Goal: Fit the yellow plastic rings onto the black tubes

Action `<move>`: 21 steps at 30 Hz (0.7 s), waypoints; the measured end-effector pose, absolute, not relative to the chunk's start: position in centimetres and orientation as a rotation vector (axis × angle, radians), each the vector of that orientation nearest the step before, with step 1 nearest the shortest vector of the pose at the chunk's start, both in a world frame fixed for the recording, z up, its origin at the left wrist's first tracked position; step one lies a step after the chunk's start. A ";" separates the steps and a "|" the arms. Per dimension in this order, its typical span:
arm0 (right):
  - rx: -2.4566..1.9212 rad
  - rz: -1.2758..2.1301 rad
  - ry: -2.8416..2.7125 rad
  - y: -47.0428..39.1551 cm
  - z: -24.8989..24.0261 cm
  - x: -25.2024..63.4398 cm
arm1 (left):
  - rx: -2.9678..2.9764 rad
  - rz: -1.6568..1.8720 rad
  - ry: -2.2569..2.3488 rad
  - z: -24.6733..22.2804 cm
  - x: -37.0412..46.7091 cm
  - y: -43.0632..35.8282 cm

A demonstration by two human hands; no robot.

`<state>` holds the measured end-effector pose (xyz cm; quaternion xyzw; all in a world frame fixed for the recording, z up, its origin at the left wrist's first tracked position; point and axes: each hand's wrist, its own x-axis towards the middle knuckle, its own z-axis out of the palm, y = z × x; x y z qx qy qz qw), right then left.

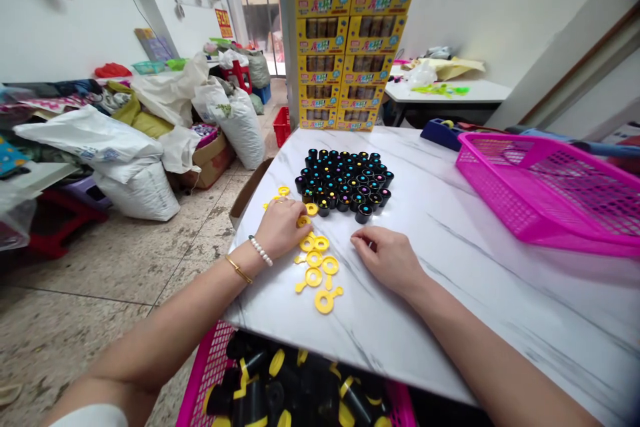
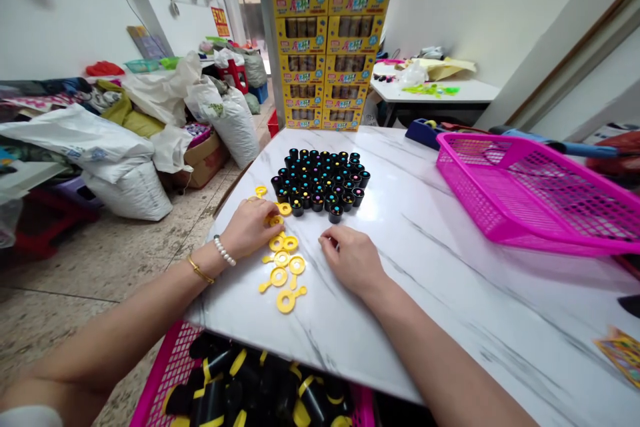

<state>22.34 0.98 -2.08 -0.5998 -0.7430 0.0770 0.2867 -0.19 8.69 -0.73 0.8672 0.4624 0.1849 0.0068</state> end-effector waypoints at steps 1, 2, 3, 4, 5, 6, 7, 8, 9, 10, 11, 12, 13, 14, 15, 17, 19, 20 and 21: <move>-1.603 0.206 -1.984 1.0 -2.1 22.3 | 2.710 0.583 1.415 -0.7 -0.1 8.5; -1.604 0.206 -1.983 1.0 -2.0 22.3 | 2.713 0.587 1.373 -0.7 -0.1 8.3; -1.605 0.208 -1.983 1.0 -2.0 22.3 | 2.721 0.591 1.327 -0.6 -0.1 8.1; -1.607 0.211 -1.983 1.0 -2.0 22.3 | 2.734 0.595 1.282 -0.5 -0.1 7.9; -1.610 0.213 -1.985 1.0 -2.0 22.3 | 2.750 0.598 1.246 -0.4 -0.1 7.6; -1.613 0.215 -1.987 1.0 -1.9 22.3 | 2.766 0.600 1.217 -0.4 -0.1 7.4; -1.616 0.217 -1.989 1.0 -1.9 22.3 | 2.778 0.599 1.194 -0.3 -0.1 7.1; -1.618 0.219 -1.994 1.0 -1.9 22.3 | 2.783 0.593 1.172 -0.3 0.0 6.9; -1.618 0.221 -1.999 1.0 -1.9 22.3 | 2.780 0.586 1.149 -0.4 0.2 6.7; -1.616 0.222 -2.004 1.0 -1.9 22.3 | 2.771 0.579 1.122 -0.5 0.5 6.5; -1.612 0.225 -2.010 1.0 -1.8 22.3 | 2.757 0.574 1.092 -0.6 0.9 6.3; -1.605 0.226 -2.013 0.9 -1.8 22.2 | 2.741 0.572 1.060 -0.8 1.3 6.1; -1.595 0.221 -2.010 0.9 -1.7 22.2 | 2.726 0.573 1.026 -1.1 1.7 6.0; -1.580 0.211 -2.003 0.8 -1.7 22.2 | 2.711 0.575 0.991 -1.3 2.1 5.8; -1.560 0.196 -1.992 0.8 -1.6 22.1 | 2.693 0.577 0.957 -1.4 2.4 5.7; -1.516 0.167 -1.967 0.6 -1.4 22.0 | 2.645 0.604 0.902 -1.4 2.5 5.5; -1.481 0.154 -1.951 0.3 -1.3 21.8 | 2.584 0.694 0.891 -0.8 1.9 5.0; -1.469 0.153 -1.951 0.2 -1.3 21.6 | 2.555 0.751 0.903 -0.4 1.5 4.6; -1.459 0.151 -1.959 0.1 -1.3 21.4 | 2.528 0.800 0.930 0.0 0.9 4.0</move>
